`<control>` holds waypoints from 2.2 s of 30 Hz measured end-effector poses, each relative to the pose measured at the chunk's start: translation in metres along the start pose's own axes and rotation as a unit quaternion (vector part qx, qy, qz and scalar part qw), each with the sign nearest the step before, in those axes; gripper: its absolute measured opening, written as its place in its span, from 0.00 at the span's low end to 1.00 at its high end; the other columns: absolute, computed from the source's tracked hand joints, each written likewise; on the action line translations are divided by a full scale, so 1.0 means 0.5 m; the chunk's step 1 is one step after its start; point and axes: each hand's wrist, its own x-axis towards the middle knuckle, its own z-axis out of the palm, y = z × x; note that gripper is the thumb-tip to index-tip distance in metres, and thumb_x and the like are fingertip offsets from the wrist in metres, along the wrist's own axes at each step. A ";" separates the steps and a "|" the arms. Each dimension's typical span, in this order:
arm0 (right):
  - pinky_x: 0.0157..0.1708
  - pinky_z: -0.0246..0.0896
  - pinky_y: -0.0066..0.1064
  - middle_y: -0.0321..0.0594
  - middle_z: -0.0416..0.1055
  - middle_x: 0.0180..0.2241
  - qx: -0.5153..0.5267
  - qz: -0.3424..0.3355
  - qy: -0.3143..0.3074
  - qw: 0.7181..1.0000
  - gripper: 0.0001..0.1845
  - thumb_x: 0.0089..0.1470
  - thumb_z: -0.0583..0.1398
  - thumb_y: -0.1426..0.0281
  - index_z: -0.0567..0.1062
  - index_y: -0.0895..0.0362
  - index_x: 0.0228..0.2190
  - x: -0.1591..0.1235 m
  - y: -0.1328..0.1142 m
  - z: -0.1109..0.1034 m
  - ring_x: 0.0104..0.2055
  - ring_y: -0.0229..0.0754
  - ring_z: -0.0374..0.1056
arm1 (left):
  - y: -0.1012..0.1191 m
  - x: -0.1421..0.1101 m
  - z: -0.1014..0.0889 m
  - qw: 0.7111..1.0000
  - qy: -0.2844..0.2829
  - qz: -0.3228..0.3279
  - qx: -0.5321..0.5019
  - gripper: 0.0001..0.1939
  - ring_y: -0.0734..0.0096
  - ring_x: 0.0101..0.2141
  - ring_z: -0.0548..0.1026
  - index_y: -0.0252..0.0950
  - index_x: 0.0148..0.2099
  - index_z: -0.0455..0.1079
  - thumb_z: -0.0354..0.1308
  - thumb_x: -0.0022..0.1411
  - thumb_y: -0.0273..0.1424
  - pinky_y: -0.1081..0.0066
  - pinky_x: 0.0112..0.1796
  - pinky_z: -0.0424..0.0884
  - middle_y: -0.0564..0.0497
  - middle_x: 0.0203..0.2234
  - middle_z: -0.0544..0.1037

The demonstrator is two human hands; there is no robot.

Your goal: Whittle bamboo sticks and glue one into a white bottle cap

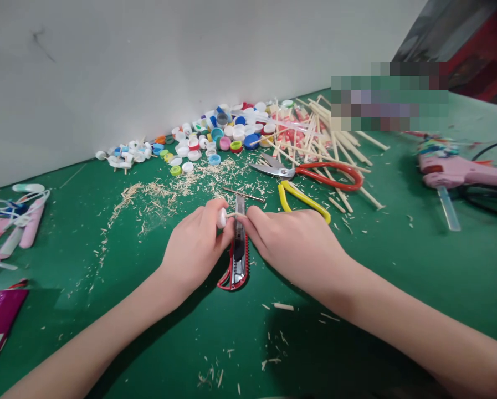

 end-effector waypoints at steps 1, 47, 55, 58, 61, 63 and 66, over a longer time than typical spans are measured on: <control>0.22 0.28 0.29 0.36 0.60 0.20 0.019 -0.016 -0.021 0.999 0.17 0.68 0.49 0.65 0.65 0.61 0.29 0.003 0.005 0.001 0.19 0.35 0.55 | -0.007 0.002 -0.001 1.000 -0.016 0.005 -0.014 0.10 0.71 0.28 0.71 0.37 0.47 0.61 0.45 0.68 0.35 0.72 0.28 0.63 0.52 0.29 0.73; 0.42 0.49 0.32 0.40 0.65 0.36 0.264 -0.111 -0.025 0.958 0.11 0.67 0.54 0.70 0.74 0.61 0.36 0.012 0.017 0.008 0.38 0.40 0.54 | -0.044 -0.004 -0.007 0.990 -0.078 0.063 -0.100 0.25 0.69 0.32 0.68 0.37 0.37 0.64 0.53 0.57 0.56 0.68 0.33 0.62 0.52 0.31 0.71; 0.43 0.53 0.32 0.41 0.64 0.38 0.310 -0.066 -0.008 0.948 0.11 0.68 0.52 0.69 0.70 0.60 0.37 0.032 0.022 0.001 0.40 0.40 0.57 | -0.071 -0.020 -0.047 0.992 -0.086 0.033 -0.092 0.31 0.59 0.46 0.69 0.39 0.54 0.59 0.58 0.56 0.53 0.61 0.44 0.67 0.47 0.46 0.72; 0.43 0.53 0.31 0.41 0.63 0.40 0.257 -0.137 -0.002 0.957 0.09 0.67 0.52 0.70 0.71 0.60 0.38 0.075 0.041 -0.010 0.41 0.39 0.57 | -0.118 -0.047 -0.061 0.992 -0.084 -0.029 -0.084 0.27 0.58 0.47 0.69 0.39 0.54 0.59 0.53 0.61 0.50 0.59 0.45 0.67 0.46 0.47 0.71; 0.42 0.53 0.30 0.40 0.62 0.41 0.213 -0.214 -0.006 0.953 0.07 0.66 0.53 0.73 0.72 0.59 0.39 0.130 0.048 -0.016 0.41 0.39 0.56 | -0.166 -0.078 -0.059 0.991 -0.083 -0.057 -0.087 0.23 0.60 0.48 0.68 0.39 0.54 0.59 0.50 0.64 0.48 0.58 0.47 0.66 0.46 0.47 0.70; 0.42 0.53 0.29 0.40 0.62 0.41 0.212 -0.254 -0.015 0.944 0.08 0.66 0.53 0.74 0.73 0.59 0.40 0.164 0.043 -0.015 0.42 0.38 0.56 | -0.187 -0.095 -0.054 0.991 -0.096 -0.049 -0.084 0.22 0.60 0.50 0.67 0.39 0.53 0.59 0.50 0.64 0.46 0.58 0.48 0.65 0.47 0.47 0.70; 0.42 0.53 0.29 0.39 0.62 0.41 0.199 -0.310 -0.030 0.929 0.09 0.66 0.53 0.74 0.73 0.58 0.41 0.204 0.027 -0.008 0.42 0.38 0.56 | -0.200 -0.111 -0.048 0.991 -0.114 -0.011 -0.070 0.19 0.59 0.51 0.64 0.39 0.51 0.60 0.51 0.64 0.44 0.59 0.49 0.64 0.48 0.48 0.70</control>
